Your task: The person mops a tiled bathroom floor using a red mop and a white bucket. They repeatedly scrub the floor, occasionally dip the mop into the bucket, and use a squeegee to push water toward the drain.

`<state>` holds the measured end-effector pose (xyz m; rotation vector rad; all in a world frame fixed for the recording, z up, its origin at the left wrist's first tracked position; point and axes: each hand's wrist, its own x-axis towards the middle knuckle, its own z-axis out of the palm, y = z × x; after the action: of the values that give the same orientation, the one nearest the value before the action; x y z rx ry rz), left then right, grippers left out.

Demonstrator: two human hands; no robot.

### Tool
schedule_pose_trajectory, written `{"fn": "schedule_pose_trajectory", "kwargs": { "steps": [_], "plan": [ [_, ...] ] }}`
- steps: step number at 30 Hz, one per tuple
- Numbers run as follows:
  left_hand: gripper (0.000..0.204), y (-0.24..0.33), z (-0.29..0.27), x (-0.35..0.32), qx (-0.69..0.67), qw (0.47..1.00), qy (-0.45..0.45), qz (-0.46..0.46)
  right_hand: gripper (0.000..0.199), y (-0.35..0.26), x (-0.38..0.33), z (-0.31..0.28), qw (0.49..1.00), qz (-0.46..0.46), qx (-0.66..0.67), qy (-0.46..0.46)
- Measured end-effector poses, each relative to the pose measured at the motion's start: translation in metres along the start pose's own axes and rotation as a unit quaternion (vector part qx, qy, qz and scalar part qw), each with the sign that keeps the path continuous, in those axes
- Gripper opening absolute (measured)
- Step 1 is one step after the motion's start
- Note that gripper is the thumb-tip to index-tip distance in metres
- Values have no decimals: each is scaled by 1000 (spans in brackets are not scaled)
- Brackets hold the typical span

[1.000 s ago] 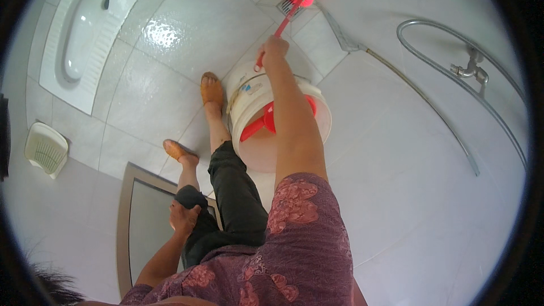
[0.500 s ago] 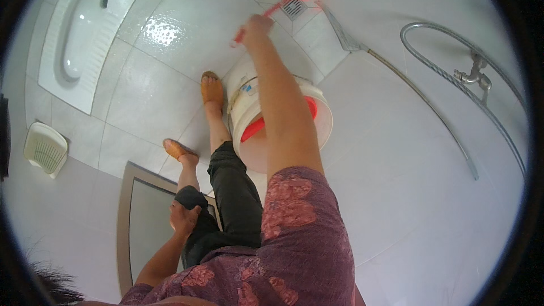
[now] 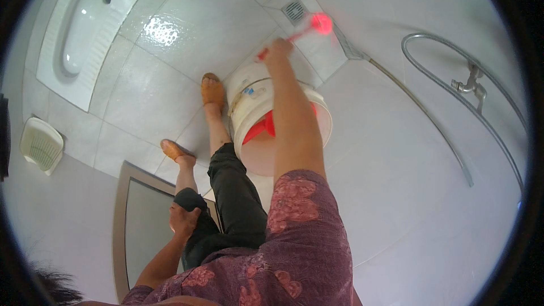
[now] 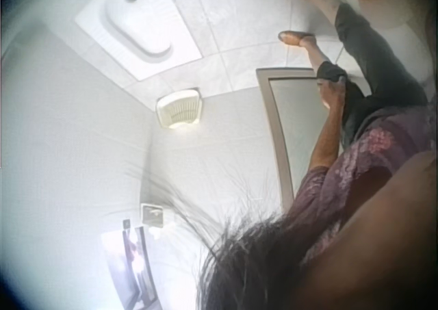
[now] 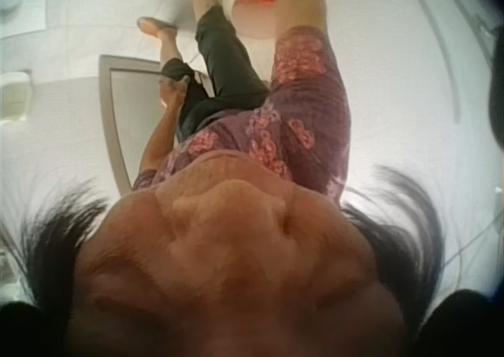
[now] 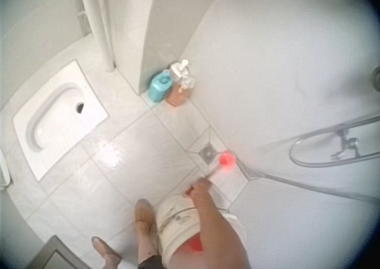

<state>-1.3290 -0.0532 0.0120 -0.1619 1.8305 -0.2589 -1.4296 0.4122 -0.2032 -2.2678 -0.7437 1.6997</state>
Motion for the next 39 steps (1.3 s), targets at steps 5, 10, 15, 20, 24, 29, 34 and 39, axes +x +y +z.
{"fn": "schedule_pose_trajectory", "kwargs": {
  "steps": [5, 10, 15, 20, 24, 29, 34, 39],
  "plan": [
    [78, 2, 0, 2, 22, 1000, 3, -13, 13, 25, 15, 59, 997, -58, 19, -55],
    [77, 3, 3, 2, 17, 1000, 10, 0, 11, 15, 34, -5, 997, -46, -19, -52],
    [76, 3, 3, 1, 20, 1000, 0, -7, 16, 4, 18, 22, 999, 7, 41, 9],
    [76, 3, 3, 2, 34, 999, 16, 12, 17, 26, 20, 101, 998, -55, 22, -36],
    [79, 3, 3, 3, 24, 1000, 13, 7, 17, 46, 50, 26, 988, -110, -104, -42],
    [84, 0, 5, 3, 22, 1000, 10, -14, 16, 21, 62, -62, 989, 68, 46, 123],
    [85, -2, 6, 4, 14, 1000, -1, -14, 9, 2, 19, -6, 997, 37, 23, 66],
    [83, -4, 6, 4, 16, 1000, -7, -13, 14, 26, 1, 74, 995, -38, -21, -86]
  ]
}}
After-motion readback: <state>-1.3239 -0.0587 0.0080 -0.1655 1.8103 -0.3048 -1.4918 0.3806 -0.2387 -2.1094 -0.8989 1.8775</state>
